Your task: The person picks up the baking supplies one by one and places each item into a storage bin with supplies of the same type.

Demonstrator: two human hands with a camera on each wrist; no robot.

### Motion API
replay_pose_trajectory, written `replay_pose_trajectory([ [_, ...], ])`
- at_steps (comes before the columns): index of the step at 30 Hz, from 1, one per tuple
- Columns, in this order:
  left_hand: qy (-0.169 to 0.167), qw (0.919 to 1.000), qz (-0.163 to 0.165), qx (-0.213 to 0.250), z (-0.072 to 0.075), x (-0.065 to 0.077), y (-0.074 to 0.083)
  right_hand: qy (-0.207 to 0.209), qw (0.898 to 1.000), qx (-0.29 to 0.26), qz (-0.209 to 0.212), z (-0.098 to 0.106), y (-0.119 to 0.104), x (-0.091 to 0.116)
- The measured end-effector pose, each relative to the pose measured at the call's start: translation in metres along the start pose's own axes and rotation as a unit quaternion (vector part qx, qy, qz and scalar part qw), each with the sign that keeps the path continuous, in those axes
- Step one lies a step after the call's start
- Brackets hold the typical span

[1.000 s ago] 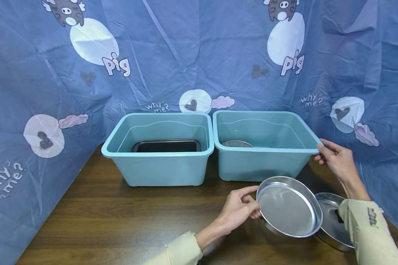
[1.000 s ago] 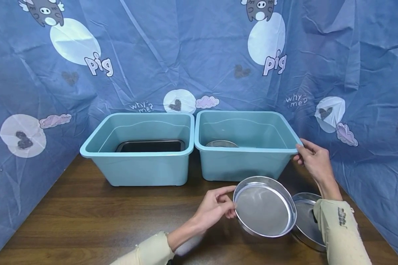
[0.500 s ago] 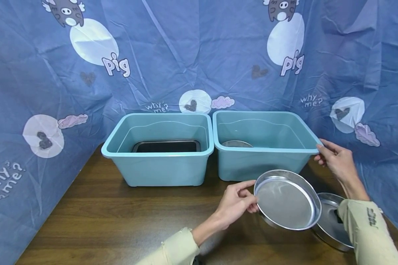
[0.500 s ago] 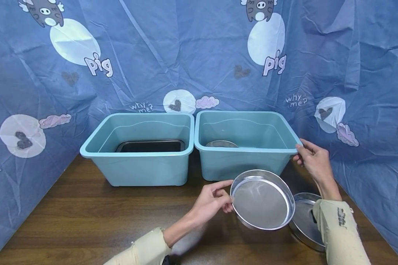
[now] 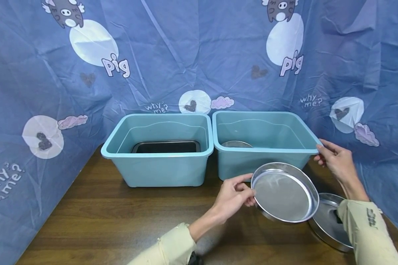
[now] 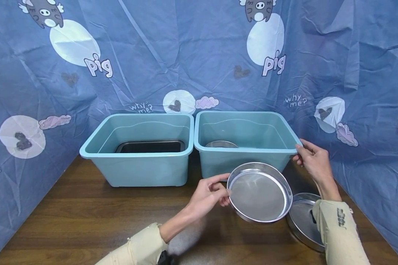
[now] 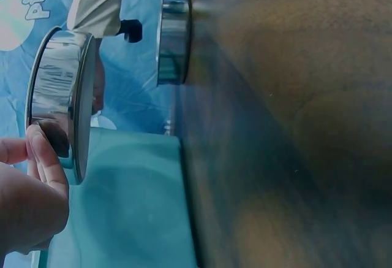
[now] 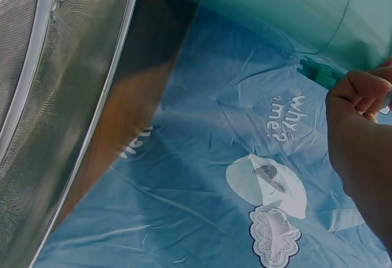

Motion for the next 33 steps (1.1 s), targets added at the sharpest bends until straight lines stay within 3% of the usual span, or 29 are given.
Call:
replay_pose_trajectory([
  [4, -0.003, 1.0000, -0.002, -0.007, 0.001, -0.001, 0.005, -0.008, 1.000, -0.006, 0.006, 0.011, 0.035, -0.020],
  [7, 0.000, 1.0000, -0.002, -0.002, 0.002, -0.002, 0.008, -0.007, 1.000, -0.006, 0.003, 0.013, 0.043, -0.024],
  [9, 0.003, 1.0000, -0.004, 0.003, 0.002, -0.003, 0.010, 0.004, 1.000, -0.018, -0.005, 0.011, 0.035, -0.018],
  [12, 0.004, 0.9999, -0.008, 0.007, 0.003, -0.004, 0.013, -0.002, 1.000, 0.009, 0.002, -0.001, -0.002, 0.000],
  [17, 0.001, 0.9999, -0.012, 0.000, 0.005, -0.007, 0.019, -0.012, 1.000, -0.004, -0.005, -0.019, -0.050, 0.027],
  [33, -0.004, 0.9991, -0.035, -0.023, 0.016, -0.019, 0.050, -0.014, 0.999, -0.044, -0.013, -0.022, -0.053, 0.031],
])
Point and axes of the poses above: each hand's wrist, its own x-axis away from the middle knuckle, its own z-axis out of the back of the hand, y = z × x, the point moved 9 cm from there along -x, towards the middle knuckle, and after that the axes turned 5 degrees about x, right-handed, at the moved point
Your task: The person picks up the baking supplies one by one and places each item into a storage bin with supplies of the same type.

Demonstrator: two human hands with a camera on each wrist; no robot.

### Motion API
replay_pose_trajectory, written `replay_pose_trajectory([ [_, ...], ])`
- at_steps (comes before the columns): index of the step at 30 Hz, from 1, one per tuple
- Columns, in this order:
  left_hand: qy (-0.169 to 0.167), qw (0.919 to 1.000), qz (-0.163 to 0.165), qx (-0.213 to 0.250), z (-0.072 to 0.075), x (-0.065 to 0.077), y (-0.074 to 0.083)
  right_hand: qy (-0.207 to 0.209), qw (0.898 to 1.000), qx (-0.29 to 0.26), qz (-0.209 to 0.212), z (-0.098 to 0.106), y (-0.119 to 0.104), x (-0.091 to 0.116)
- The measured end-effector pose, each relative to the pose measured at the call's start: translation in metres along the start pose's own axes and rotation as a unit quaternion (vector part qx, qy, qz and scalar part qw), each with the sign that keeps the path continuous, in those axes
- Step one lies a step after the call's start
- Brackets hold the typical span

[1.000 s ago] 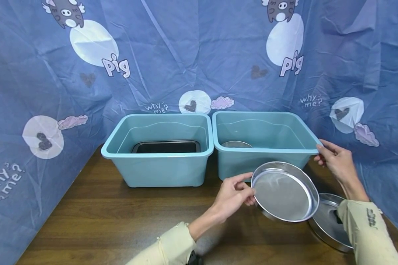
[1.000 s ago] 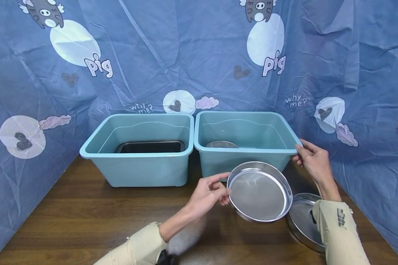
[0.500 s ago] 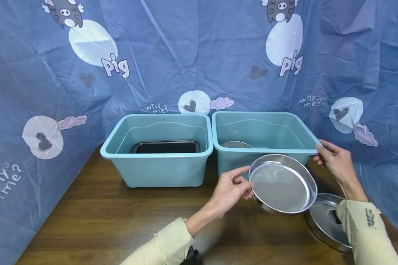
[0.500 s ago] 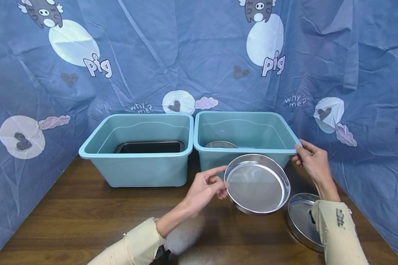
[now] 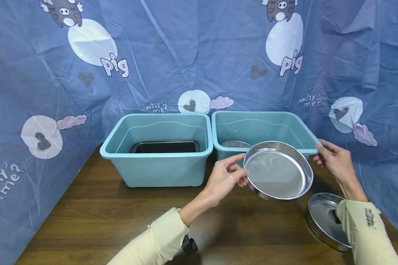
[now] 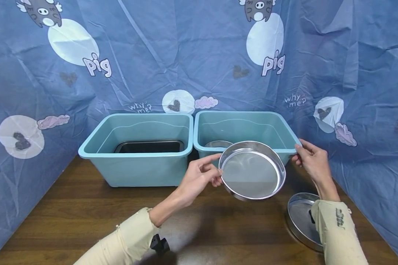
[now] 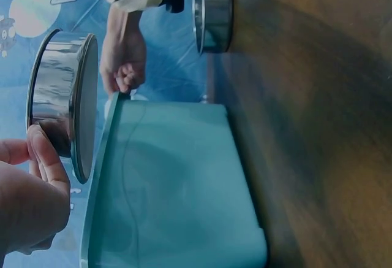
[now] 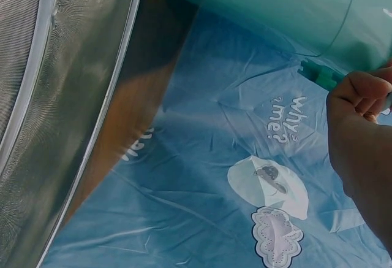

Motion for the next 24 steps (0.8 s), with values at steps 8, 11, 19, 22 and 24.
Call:
replay_pose_trajectory([
  [8, 0.011, 0.9999, -0.008, 0.006, 0.004, -0.006, 0.010, -0.001, 1.000, -0.002, 0.001, 0.000, 0.000, 0.000],
  [11, 0.008, 0.9999, -0.012, 0.000, 0.004, -0.009, 0.013, 0.001, 1.000, 0.007, 0.000, 0.001, 0.000, 0.001],
  [19, 0.007, 0.9996, -0.024, -0.010, 0.004, -0.022, 0.022, 0.006, 1.000, 0.005, 0.002, 0.002, 0.002, -0.001],
  [22, 0.017, 0.9996, -0.022, -0.006, 0.006, -0.026, 0.022, 0.007, 1.000, 0.003, 0.003, 0.003, 0.003, -0.001],
  [24, 0.026, 0.9994, -0.021, -0.004, 0.008, -0.028, 0.023, 0.007, 1.000, -0.001, 0.006, 0.003, 0.003, -0.002],
])
Point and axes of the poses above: each hand's wrist, its own x-axis away from the middle knuckle, its own z-axis out of the back of the hand, y = z × x, the point moved 9 cm from there along -x, towards the middle knuckle, and after that the axes turned 5 degrees about x, right-handed, at the moved point
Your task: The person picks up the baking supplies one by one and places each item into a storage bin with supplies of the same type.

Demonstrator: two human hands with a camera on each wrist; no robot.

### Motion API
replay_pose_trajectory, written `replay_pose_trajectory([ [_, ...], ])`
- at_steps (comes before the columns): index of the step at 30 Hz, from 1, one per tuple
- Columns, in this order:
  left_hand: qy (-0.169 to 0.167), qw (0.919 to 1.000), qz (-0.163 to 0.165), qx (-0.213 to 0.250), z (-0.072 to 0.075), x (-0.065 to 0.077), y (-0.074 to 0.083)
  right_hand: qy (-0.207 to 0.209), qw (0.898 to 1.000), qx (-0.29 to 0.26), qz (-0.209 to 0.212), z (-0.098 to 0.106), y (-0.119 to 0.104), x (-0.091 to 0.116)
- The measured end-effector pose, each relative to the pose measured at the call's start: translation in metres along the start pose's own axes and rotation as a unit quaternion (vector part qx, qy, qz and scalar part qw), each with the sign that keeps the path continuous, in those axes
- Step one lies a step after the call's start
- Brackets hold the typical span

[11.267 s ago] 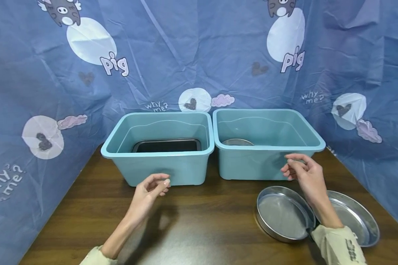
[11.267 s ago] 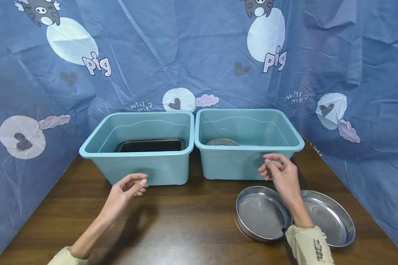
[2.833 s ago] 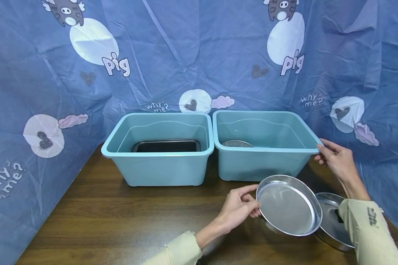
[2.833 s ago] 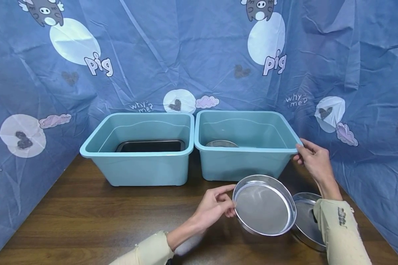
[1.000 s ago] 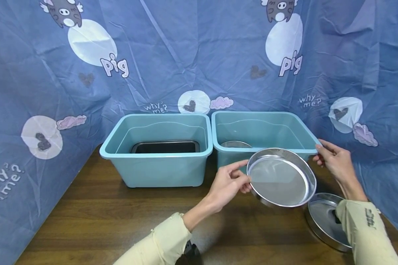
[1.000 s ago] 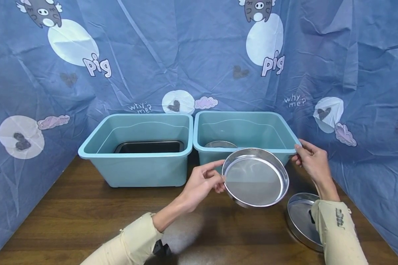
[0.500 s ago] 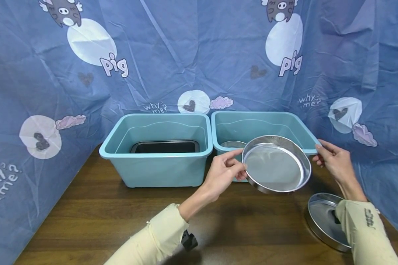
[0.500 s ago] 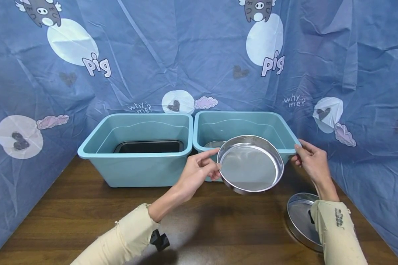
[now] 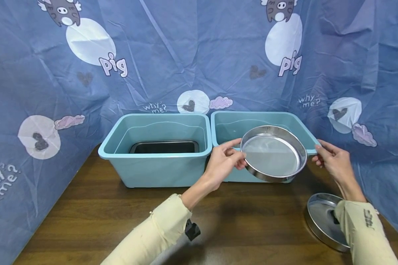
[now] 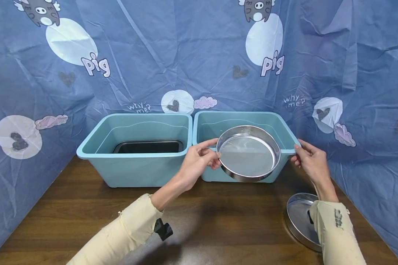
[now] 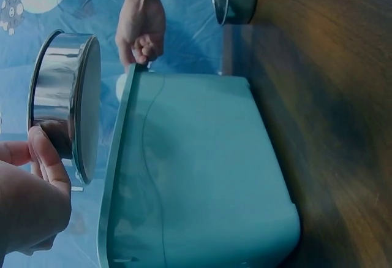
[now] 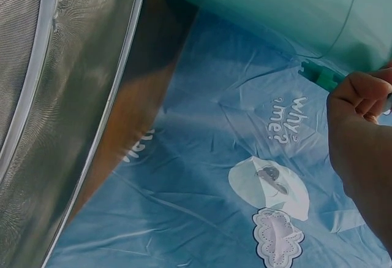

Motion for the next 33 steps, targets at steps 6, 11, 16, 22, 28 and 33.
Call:
replay_pose_trajectory([
  [6, 0.010, 0.9999, -0.004, -0.008, 0.003, -0.004, 0.003, 0.002, 1.000, -0.017, 0.010, 0.000, -0.002, 0.001],
  [11, 0.018, 0.9998, -0.011, 0.001, 0.004, -0.010, 0.004, 0.005, 1.000, -0.015, 0.004, 0.001, -0.001, 0.001],
  [16, 0.028, 0.9995, -0.009, 0.013, 0.004, -0.016, 0.003, 0.005, 1.000, -0.001, 0.002, 0.001, 0.000, 0.001],
  [22, 0.037, 0.9992, -0.006, 0.016, 0.006, -0.021, 0.000, 0.003, 1.000, -0.015, 0.013, 0.000, -0.002, 0.002],
  [28, 0.053, 0.9983, -0.005, 0.025, 0.009, -0.026, -0.003, 0.002, 0.999, -0.031, 0.016, -0.002, -0.002, 0.002],
  [33, 0.074, 0.9967, 0.003, 0.035, 0.010, -0.031, -0.004, 0.002, 1.000, -0.025, 0.011, -0.001, -0.001, 0.002],
])
Point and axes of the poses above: each hand's wrist, its own x-axis away from the middle knuckle, its own z-axis out of the back of the hand, y = z × x, the point moved 9 cm from there along -x, towards the middle knuckle, and after that the axes turned 5 degrees about x, right-handed, at the moved point
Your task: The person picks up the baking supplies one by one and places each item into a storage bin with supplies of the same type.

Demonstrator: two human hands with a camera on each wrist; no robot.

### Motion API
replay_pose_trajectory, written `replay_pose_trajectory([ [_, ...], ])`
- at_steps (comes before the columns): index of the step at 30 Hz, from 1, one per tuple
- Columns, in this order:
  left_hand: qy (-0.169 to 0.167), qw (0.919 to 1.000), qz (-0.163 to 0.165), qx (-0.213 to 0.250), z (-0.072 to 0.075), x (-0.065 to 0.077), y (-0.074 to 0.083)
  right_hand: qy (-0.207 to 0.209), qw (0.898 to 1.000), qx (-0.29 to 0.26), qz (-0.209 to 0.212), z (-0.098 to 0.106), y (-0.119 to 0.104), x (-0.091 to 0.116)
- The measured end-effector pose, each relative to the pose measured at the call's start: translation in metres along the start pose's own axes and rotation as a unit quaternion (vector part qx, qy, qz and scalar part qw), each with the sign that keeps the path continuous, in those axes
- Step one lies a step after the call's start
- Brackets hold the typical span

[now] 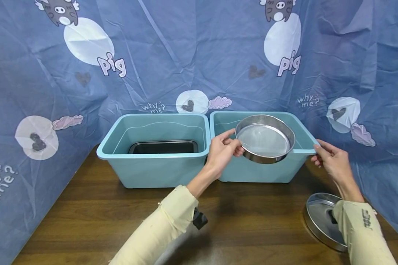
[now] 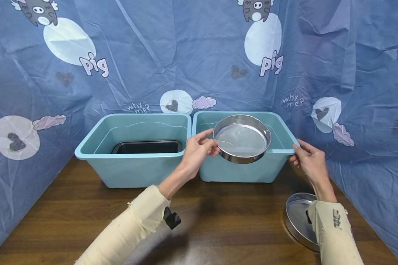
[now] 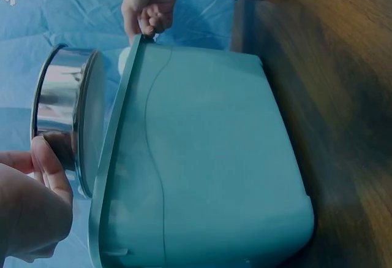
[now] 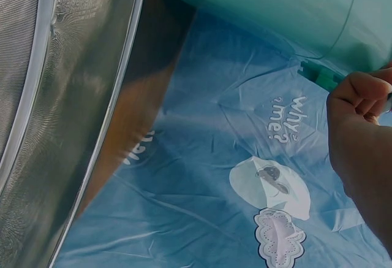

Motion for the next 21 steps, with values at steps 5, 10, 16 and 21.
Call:
replay_pose_trajectory([
  [5, 0.016, 0.9998, 0.006, 0.008, 0.0004, -0.0034, -0.0024, 0.002, 1.000, 0.002, -0.005, 0.0013, 0.0003, -0.0009],
  [10, 0.023, 0.9997, 0.005, 0.002, 0.0020, -0.0057, -0.0031, 0.005, 1.000, 0.000, -0.005, 0.0012, 0.0016, -0.0010],
  [16, 0.040, 0.9992, 0.005, 0.003, 0.0031, -0.0080, -0.0024, 0.006, 1.000, 0.006, -0.003, 0.0010, 0.0021, -0.0011],
  [21, 0.050, 0.9987, 0.002, 0.011, 0.0028, -0.0107, -0.0023, 0.008, 1.000, -0.001, -0.001, 0.0009, 0.0024, -0.0008],
])
Point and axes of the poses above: each hand's wrist, its own x-axis away from the middle knuckle, its own z-axis out of the back of the hand, y = z × x, the point moved 9 cm from there along -x, towards the middle knuckle, and after that the axes turned 5 degrees about x, right-handed, at the moved point
